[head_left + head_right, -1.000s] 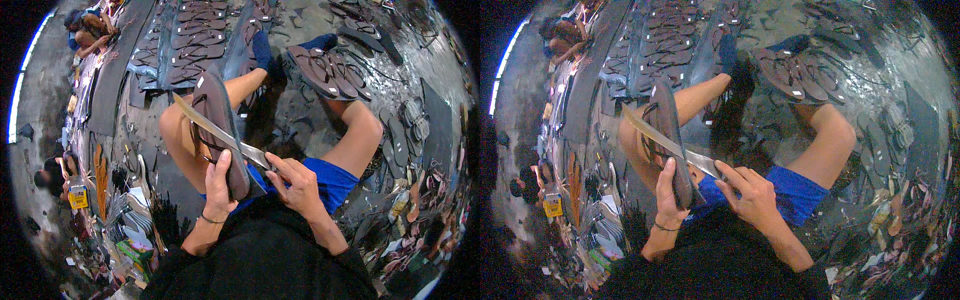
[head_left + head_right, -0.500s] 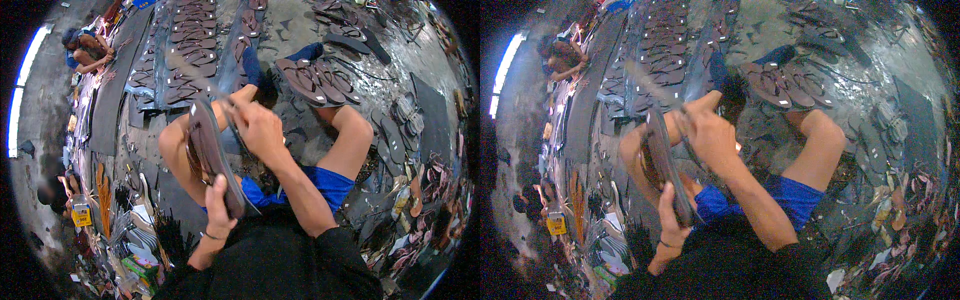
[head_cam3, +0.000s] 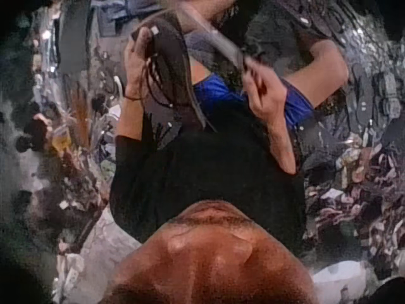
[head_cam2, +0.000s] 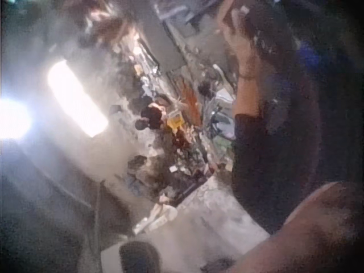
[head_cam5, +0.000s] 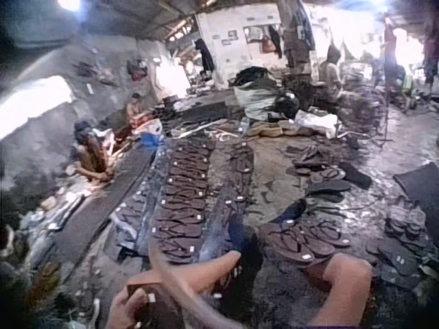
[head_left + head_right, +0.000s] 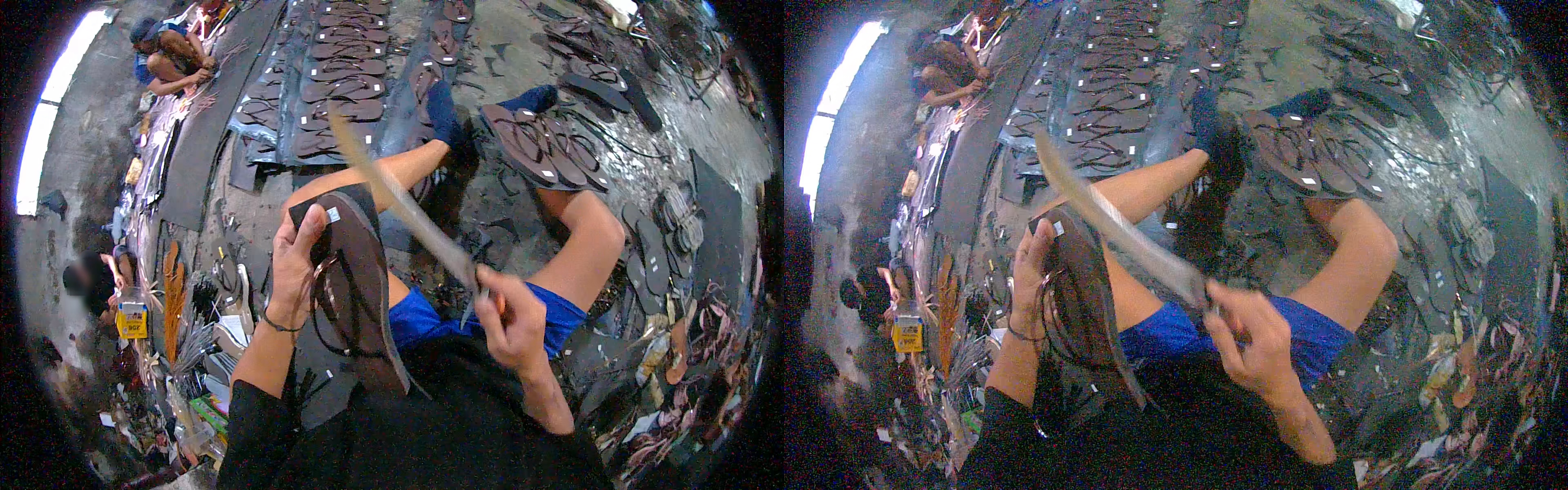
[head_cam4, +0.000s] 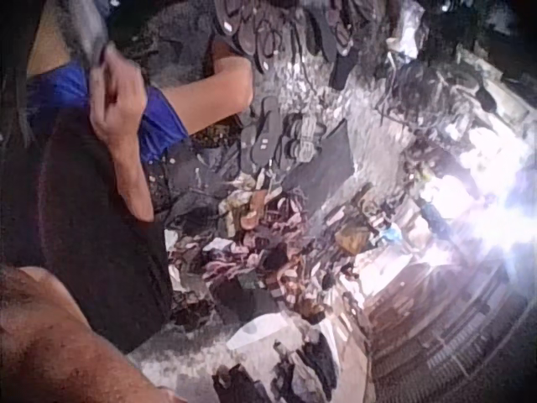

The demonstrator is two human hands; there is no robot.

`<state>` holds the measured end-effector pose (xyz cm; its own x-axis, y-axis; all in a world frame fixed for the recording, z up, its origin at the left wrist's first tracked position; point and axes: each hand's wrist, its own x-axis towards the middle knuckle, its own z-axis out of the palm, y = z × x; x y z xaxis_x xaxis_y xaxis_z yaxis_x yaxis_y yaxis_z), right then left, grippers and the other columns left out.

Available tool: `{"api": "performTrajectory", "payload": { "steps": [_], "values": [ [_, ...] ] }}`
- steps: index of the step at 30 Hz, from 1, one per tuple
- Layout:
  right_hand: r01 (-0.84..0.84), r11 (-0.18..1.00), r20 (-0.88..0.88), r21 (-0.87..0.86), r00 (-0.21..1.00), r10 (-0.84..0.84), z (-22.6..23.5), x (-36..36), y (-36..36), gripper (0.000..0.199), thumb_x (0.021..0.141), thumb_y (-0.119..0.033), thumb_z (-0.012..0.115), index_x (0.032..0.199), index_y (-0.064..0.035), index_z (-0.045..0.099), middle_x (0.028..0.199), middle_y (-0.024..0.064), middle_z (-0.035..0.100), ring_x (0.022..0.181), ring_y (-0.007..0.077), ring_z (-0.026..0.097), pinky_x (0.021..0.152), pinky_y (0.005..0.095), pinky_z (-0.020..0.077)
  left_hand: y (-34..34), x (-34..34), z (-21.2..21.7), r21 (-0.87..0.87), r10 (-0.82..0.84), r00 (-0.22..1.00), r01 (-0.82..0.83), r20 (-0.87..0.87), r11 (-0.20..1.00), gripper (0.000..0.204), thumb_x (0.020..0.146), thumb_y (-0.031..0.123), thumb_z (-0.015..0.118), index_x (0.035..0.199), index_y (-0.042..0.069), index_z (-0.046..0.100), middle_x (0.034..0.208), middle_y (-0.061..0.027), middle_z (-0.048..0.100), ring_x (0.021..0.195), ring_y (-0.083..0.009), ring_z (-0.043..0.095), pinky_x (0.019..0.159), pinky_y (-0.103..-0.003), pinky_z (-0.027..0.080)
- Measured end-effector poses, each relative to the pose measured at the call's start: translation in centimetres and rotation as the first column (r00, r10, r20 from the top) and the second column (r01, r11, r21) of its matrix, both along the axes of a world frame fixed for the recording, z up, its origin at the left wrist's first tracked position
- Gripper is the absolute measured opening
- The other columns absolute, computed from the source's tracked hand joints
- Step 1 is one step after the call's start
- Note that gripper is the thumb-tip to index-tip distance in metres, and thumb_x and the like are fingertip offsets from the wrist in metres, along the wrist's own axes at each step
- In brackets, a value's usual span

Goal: The person sits on the floor and uses a knife to trim the edges of brown flip-flops. They repeatedly pick up sandals, scrape the sole edges with the blade, and place them back down among many others.

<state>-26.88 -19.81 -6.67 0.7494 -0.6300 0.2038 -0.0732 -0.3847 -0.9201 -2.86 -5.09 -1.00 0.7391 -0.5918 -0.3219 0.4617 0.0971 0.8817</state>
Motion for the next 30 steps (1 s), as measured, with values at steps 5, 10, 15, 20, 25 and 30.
{"api": "performTrajectory", "payload": {
  "steps": [5, 10, 15, 20, 25, 30],
  "values": [
    [-0.164, 0.952, -0.098, 0.260, 0.976, 0.195, -2.3, -4.7, 4.8, 0.033, 0.077, -0.010, 0.073, 0.108, -0.0041, 0.067, 0.090, 0.0116, 0.068, 0.067, 0.0191, 0.063, 0.059, 0.0287, 0.0507, 2.0, -0.7, -0.1, 0.221, 0.117, 0.993, -0.112, -0.008, 0.969, 0.026, 0.094, 0.022, 0.059, 0.112, 0.003, 0.057, 0.101, -0.0050, 0.066, 0.090, -0.0130, 0.065, 0.079, -0.027, 0.054],
    [-0.087, 0.995, -0.111, 0.054, 0.990, 0.093, -2.5, -2.9, 3.8, 0.032, 0.077, -0.016, 0.075, 0.107, -0.0067, 0.068, 0.092, 0.0109, 0.069, 0.067, 0.0220, 0.064, 0.060, 0.0316, 0.0536, 0.8, -2.7, -0.3, 0.257, 0.142, 0.990, -0.132, -0.019, 0.957, 0.023, 0.091, 0.019, 0.064, 0.107, 0.004, 0.058, 0.097, -0.0033, 0.065, 0.086, -0.0123, 0.063, 0.075, -0.027, 0.053],
    [-0.105, 0.993, -0.174, 0.049, 0.978, 0.112, 1.3, 0.1, 0.2, 0.028, 0.080, -0.018, 0.073, 0.105, -0.0068, 0.068, 0.087, 0.0118, 0.069, 0.065, 0.0229, 0.065, 0.059, 0.0313, 0.0536, 1.0, -2.8, -0.8, 0.276, -0.097, 0.989, 0.063, 0.115, 0.959, 0.021, 0.087, 0.016, 0.069, 0.099, 0.004, 0.056, 0.090, -0.0021, 0.062, 0.079, -0.0086, 0.059, 0.070, -0.024, 0.049],
    [-0.249, 0.965, -0.238, 0.080, 0.935, 0.261, 4.4, 2.3, -3.7, 0.025, 0.085, -0.026, 0.068, 0.101, -0.0070, 0.068, 0.080, 0.0134, 0.067, 0.064, 0.0286, 0.065, 0.058, 0.0364, 0.0526, 0.4, -3.0, -0.9, 0.212, -0.214, 0.964, 0.179, 0.155, 0.961, 0.025, 0.084, 0.017, 0.071, 0.099, 0.003, 0.057, 0.089, -0.0021, 0.063, 0.080, -0.0087, 0.059, 0.072, -0.024, 0.048],
    [-0.429, 0.897, -0.267, 0.110, 0.856, 0.442, 7.6, 6.4, -6.5, 0.024, 0.088, -0.028, 0.061, 0.094, -0.0061, 0.066, 0.072, 0.0188, 0.064, 0.065, 0.0363, 0.063, 0.059, 0.0432, 0.0510, -0.1, -3.4, -0.8, 0.236, -0.265, 0.948, 0.221, 0.175, 0.946, 0.029, 0.083, 0.016, 0.073, 0.103, 0.001, 0.059, 0.094, -0.0039, 0.065, 0.084, -0.0110, 0.060, 0.077, -0.027, 0.049],
    [-0.170, 0.893, 0.001, 0.417, 0.982, 0.186, 6.7, 5.9, -8.6, 0.026, 0.096, -0.018, 0.052, 0.111, -0.0005, 0.063, 0.080, 0.0033, 0.070, 0.062, 0.0075, 0.059, 0.056, 0.0214, 0.0489, -0.9, -1.3, 2.7, -0.001, 0.163, 0.986, -0.163, 0.039, 0.987, 0.043, 0.096, 0.033, 0.049, 0.123, 0.000, 0.053, 0.113, -0.0131, 0.063, 0.100, -0.0220, 0.062, 0.090, -0.037, 0.051]
  ]
}}
